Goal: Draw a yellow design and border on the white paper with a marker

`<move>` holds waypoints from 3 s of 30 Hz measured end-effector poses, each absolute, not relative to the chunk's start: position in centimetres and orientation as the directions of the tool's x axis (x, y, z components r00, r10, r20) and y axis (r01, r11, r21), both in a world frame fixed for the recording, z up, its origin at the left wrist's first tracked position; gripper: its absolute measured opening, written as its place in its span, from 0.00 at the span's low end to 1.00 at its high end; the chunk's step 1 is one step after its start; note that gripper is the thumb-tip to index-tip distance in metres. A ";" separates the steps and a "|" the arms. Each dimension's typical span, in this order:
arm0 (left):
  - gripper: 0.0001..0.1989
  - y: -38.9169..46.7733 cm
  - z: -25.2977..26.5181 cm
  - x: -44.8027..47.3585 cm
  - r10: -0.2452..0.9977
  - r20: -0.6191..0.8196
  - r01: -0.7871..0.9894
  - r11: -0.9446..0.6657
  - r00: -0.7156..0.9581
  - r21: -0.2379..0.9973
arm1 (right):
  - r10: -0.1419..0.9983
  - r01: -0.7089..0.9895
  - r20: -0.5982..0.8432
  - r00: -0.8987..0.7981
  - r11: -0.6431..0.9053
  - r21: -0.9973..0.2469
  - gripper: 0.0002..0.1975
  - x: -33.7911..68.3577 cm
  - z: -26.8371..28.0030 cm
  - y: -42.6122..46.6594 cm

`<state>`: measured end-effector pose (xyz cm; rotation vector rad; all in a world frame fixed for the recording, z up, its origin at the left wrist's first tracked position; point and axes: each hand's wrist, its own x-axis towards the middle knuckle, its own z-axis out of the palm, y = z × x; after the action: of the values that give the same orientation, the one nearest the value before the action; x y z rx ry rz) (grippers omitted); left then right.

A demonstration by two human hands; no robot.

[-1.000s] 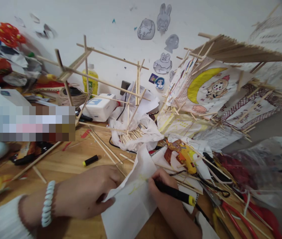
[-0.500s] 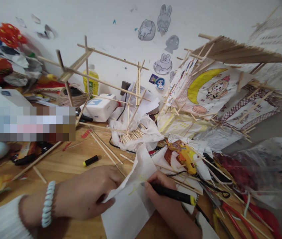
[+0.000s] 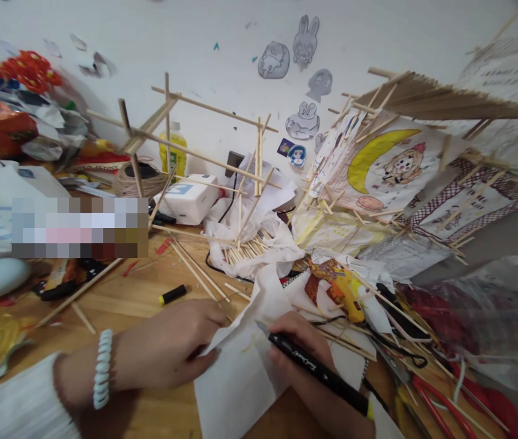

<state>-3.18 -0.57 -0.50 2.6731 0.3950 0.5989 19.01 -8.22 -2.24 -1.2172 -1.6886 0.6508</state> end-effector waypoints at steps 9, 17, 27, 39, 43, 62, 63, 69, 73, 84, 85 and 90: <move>0.07 -0.5 -1.0 -3.1 0.370 0.240 0.245 -0.871 0.898 0.426 | 0.991 0.425 0.112 -0.078 0.134 -0.895 0.10 18.3 -4.4 -7.4; 0.07 -0.3 -1.1 -3.1 0.331 0.244 0.217 -0.891 0.912 0.400 | 0.987 0.559 0.137 -0.088 0.163 -0.813 0.09 18.2 -4.0 -7.3; 0.06 -0.2 -1.0 -3.1 0.328 0.212 0.225 -0.888 0.920 0.400 | 0.974 0.597 0.197 -0.109 0.223 -0.770 0.11 18.1 -3.9 -7.2; 0.06 -0.2 -1.0 -3.2 0.322 0.195 0.233 -0.898 0.927 0.372 | 0.985 0.559 0.137 -0.103 0.171 -0.811 0.11 17.9 -3.1 -7.6; 0.07 -0.2 -1.1 -3.2 0.322 0.186 0.239 -0.900 0.928 0.364 | 0.974 0.593 0.150 -0.167 0.221 -0.775 0.10 18.1 -3.5 -7.7; 0.09 -0.4 -1.2 -3.2 0.536 0.181 0.434 -0.804 0.825 0.407 | 0.866 0.438 0.440 0.238 0.308 -0.844 0.09 19.9 -3.9 -6.9; 0.10 -0.5 -1.3 -3.1 0.566 0.184 0.458 -0.785 0.803 0.418 | 0.844 0.420 0.455 0.283 0.317 -0.851 0.10 20.2 -4.0 -6.7; 0.17 -0.9 -1.0 -3.1 0.844 0.235 0.713 -0.534 0.483 0.454 | 0.777 0.360 0.479 0.409 0.345 -0.867 0.13 21.0 -4.5 -5.5; 0.19 -0.4 -1.0 -3.9 0.918 0.287 0.764 -0.388 0.273 0.516 | 0.790 0.365 0.482 0.378 0.351 -0.862 0.14 20.5 -4.8 -5.2; 0.16 0.8 -1.8 -4.4 0.911 0.360 0.843 -0.350 0.203 0.410 | 0.696 0.526 0.694 0.184 0.527 -0.667 0.09 19.8 -5.8 -4.1; 0.16 0.7 -1.8 -4.3 0.910 0.364 0.844 -0.347 0.197 0.410 | 0.686 0.530 0.712 0.149 0.552 -0.643 0.09 19.7 -5.9 -4.0; 0.18 0.4 -2.1 -3.9 0.906 0.365 0.838 -0.361 0.213 0.408 | 0.623 0.524 0.772 0.125 0.620 -0.584 0.10 19.5 -6.7 -3.3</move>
<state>-3.89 0.42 -2.10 2.3483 1.7001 0.8444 19.50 -3.27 -6.74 -1.0017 -1.5236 0.0931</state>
